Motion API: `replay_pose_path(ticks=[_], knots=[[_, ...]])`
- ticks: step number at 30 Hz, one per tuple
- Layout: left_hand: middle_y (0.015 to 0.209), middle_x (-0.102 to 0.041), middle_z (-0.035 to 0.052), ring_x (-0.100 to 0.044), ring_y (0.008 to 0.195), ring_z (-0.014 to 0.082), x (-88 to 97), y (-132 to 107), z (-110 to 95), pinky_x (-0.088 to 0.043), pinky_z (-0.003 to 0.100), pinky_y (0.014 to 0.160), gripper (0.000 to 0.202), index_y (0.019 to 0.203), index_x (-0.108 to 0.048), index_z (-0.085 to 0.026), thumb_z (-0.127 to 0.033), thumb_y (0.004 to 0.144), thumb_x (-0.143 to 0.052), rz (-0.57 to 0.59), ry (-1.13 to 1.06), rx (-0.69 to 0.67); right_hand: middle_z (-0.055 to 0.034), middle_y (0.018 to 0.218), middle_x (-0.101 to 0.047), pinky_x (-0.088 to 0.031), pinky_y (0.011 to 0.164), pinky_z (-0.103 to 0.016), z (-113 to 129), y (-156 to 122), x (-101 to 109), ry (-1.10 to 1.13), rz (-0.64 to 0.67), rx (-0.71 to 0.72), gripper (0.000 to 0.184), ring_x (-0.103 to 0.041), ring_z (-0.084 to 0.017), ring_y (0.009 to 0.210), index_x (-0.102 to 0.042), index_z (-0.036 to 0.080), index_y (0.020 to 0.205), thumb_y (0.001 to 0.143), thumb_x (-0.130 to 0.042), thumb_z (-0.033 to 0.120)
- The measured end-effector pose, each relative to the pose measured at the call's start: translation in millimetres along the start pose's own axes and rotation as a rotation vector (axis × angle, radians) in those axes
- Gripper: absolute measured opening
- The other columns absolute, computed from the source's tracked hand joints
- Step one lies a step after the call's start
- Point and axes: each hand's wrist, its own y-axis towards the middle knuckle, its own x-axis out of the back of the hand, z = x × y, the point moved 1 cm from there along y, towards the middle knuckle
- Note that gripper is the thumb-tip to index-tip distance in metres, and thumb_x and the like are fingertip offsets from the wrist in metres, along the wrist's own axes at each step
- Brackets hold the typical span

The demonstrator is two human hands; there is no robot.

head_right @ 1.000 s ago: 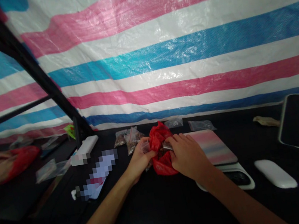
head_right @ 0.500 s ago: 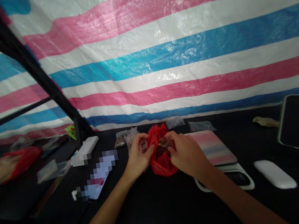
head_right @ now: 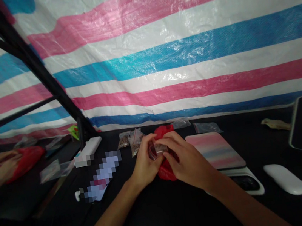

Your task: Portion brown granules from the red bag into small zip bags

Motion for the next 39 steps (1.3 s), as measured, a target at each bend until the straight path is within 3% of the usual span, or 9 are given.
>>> replay_pose_path(ticks=[6, 12, 17, 20, 23, 25, 29, 34, 39], knots=[[0.121, -0.06, 0.0078, -0.057, 0.109, 0.0252, 3.1, -1, 2, -0.045, 0.039, 0.098, 0.062, 0.135, -0.05, -0.024, -0.016, 0.078, -0.074, 0.006, 0.131, 0.068, -0.008, 0.137, -0.057, -0.048, 0.109, -0.039, -3, -4, -3, -0.079, 0.101, 0.084, 0.049, -0.058, -0.022, 0.127, -0.061, 0.031, 0.136, 0.096, -0.045, 0.008], [0.101, -0.067, 0.0052, -0.057, 0.099, 0.0254, 5.3, 1, 0, -0.043, 0.036, 0.09, 0.023, 0.1, -0.063, -0.021, -0.013, 0.079, -0.069, 0.129, 0.24, 0.114, -0.0071, 0.122, -0.067, -0.054, 0.1, -0.039, -6, -1, -1, -0.104, 0.112, -0.006, 0.035, -0.065, -0.024, 0.113, -0.062, 0.027, 0.131, 0.096, -0.061, 0.023], [0.102, -0.067, 0.0048, -0.057, 0.099, 0.0237, 2.4, 1, -5, -0.044, 0.034, 0.088, 0.016, 0.1, -0.062, -0.021, -0.027, 0.087, -0.069, 0.121, 0.208, 0.1, -0.0077, 0.132, -0.063, -0.05, 0.106, -0.038, -7, -1, -2, -0.065, 0.067, 0.115, 0.037, -0.061, -0.021, 0.122, -0.061, 0.028, 0.132, 0.102, -0.045, 0.015], [0.094, -0.064, 0.0032, -0.059, 0.091, 0.0215, 3.3, 2, -7, -0.044, 0.032, 0.082, 0.016, 0.096, -0.059, -0.021, -0.036, 0.092, -0.065, 0.067, 0.266, 0.128, -0.0083, 0.132, -0.062, -0.049, 0.106, -0.038, -12, 1, 4, -0.088, -0.07, 0.138, 0.034, -0.06, -0.022, 0.123, -0.061, 0.028, 0.132, 0.103, -0.044, 0.019], [0.087, -0.063, 0.0017, -0.061, 0.081, 0.02, 10.1, 5, -13, -0.043, 0.031, 0.074, 0.018, 0.095, -0.053, -0.022, -0.04, 0.096, -0.058, -0.097, 0.396, 0.216, -0.0115, 0.129, -0.063, -0.049, 0.104, -0.041, -24, 4, 15, -0.229, -0.21, 0.015, 0.032, -0.06, -0.026, 0.121, -0.059, 0.023, 0.133, 0.104, -0.046, 0.027], [0.085, -0.063, 0.0016, -0.062, 0.075, 0.0202, 15.1, 6, -18, -0.041, 0.031, 0.069, 0.019, 0.096, -0.051, -0.023, -0.041, 0.097, -0.056, -0.196, 0.499, 0.303, -0.0137, 0.123, -0.067, -0.05, 0.1, -0.045, -34, 5, 20, -0.389, -0.202, -0.068, 0.031, -0.063, -0.029, 0.114, -0.061, 0.019, 0.127, 0.104, -0.044, 0.03], [0.089, -0.067, 0.0046, -0.065, 0.076, 0.0236, 14.5, 1, -23, -0.04, 0.032, 0.066, 0.028, 0.098, -0.052, -0.023, -0.048, 0.091, -0.062, -0.135, 0.557, 0.432, -0.015, 0.109, -0.074, -0.045, 0.098, -0.052, -46, 2, 18, -0.694, -0.063, -0.129, 0.032, -0.065, -0.034, 0.109, -0.068, 0.017, 0.116, 0.105, -0.041, 0.03], [0.094, -0.069, 0.0041, -0.067, 0.084, 0.0216, 1.4, -8, -10, -0.049, 0.03, 0.072, 0.036, 0.1, -0.053, -0.021, -0.026, 0.075, -0.078, 0.047, 0.275, 0.446, -0.011, 0.108, -0.078, -0.031, 0.107, -0.059, -44, -5, 9, -0.799, 0.015, -0.08, 0.029, -0.051, -0.039, 0.133, -0.069, 0.024, 0.12, 0.104, -0.048, 0.032], [0.1, -0.067, 0.0047, -0.066, 0.092, 0.021, 7.9, -2, -1, -0.051, 0.03, 0.081, 0.037, 0.101, -0.051, -0.021, -0.009, 0.071, -0.07, 0.013, 0.238, 0.425, -0.0095, 0.111, -0.077, -0.028, 0.109, -0.057, -54, -9, 4, -0.728, 0.093, -0.078, 0.029, -0.048, -0.037, 0.136, -0.067, 0.024, 0.125, 0.103, -0.049, 0.032]])
